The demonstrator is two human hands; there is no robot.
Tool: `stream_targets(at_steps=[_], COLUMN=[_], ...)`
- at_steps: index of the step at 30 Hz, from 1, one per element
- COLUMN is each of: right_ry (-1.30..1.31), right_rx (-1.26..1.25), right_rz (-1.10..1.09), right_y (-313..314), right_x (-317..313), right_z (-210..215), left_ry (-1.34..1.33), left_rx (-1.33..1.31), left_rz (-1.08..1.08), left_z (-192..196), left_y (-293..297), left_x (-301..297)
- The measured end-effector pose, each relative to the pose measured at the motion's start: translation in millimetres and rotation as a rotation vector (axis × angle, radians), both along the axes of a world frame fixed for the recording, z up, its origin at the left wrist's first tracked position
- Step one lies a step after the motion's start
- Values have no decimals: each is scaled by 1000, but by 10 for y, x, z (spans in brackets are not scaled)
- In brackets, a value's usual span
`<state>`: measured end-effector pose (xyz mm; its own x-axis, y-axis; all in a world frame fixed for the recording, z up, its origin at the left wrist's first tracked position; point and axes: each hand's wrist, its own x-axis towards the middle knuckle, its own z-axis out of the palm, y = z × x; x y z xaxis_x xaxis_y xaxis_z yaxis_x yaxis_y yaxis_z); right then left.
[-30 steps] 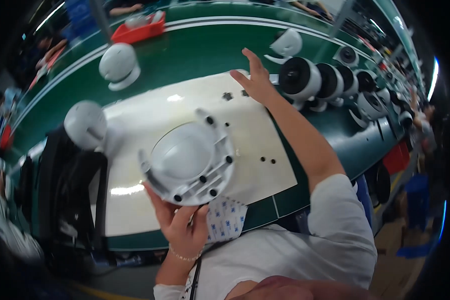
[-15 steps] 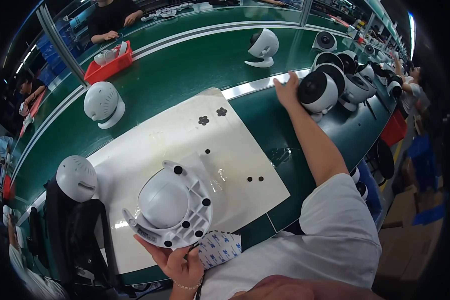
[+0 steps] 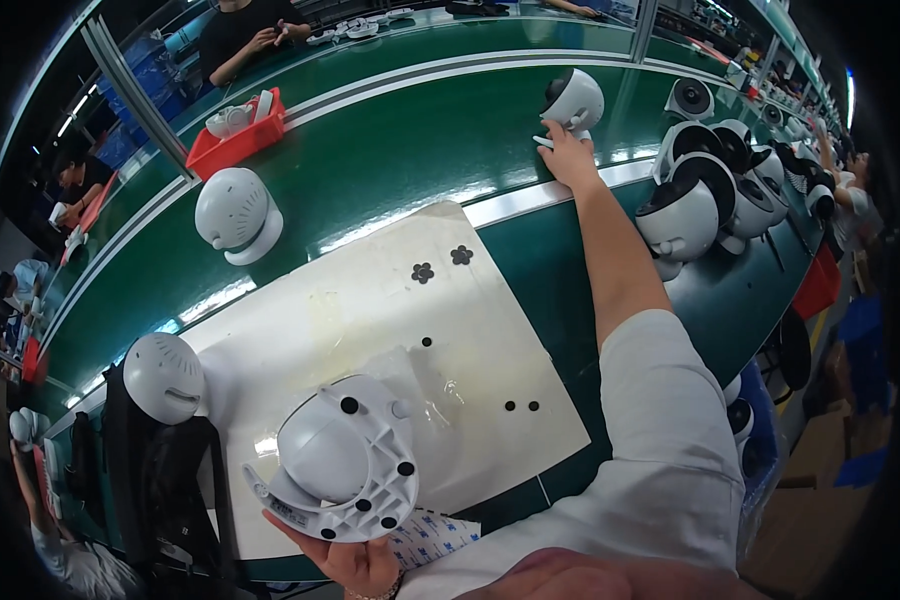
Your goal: Manually assembling dome-shaped electronic components by inserting small rubber plugs and attaching black ring frames on a factory assembly line.
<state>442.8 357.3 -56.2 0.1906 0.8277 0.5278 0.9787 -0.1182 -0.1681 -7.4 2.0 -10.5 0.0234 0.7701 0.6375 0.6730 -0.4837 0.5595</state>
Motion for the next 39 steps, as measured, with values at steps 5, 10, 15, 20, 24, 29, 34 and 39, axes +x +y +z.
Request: stream_targets(at_steps=[5,10,15,20,24,29,34,39], right_ry=[59,-64,-117,156,339,36,-124,-76], right_rx=[58,63,-70,-58,-104,-401,-30,-61], right_rz=[12,9,-153,151,779,1044,837,789], right_y=[-362,-1011,-1490,-1415,-884,-322,156,-157], right_x=[-164,-81,-179,-924,-2230,-3534,-3685,-2964], right_z=[120,-3,135,545,698,624,216,370], left_ry=[-18,-99,-209,-258,-208,-184,-195,-191], left_rx=[-29,-43,-1,-32,12,14,8,15], left_rz=[10,-41,-182,-217,-232,-223,-230,-221], left_z=[22,27,-33,-62,-74,-87,-93,-90], left_y=[4,7,11,5,13,0,29,32], left_x=[14,31,-67,-147,-233,-241,-217,-209])
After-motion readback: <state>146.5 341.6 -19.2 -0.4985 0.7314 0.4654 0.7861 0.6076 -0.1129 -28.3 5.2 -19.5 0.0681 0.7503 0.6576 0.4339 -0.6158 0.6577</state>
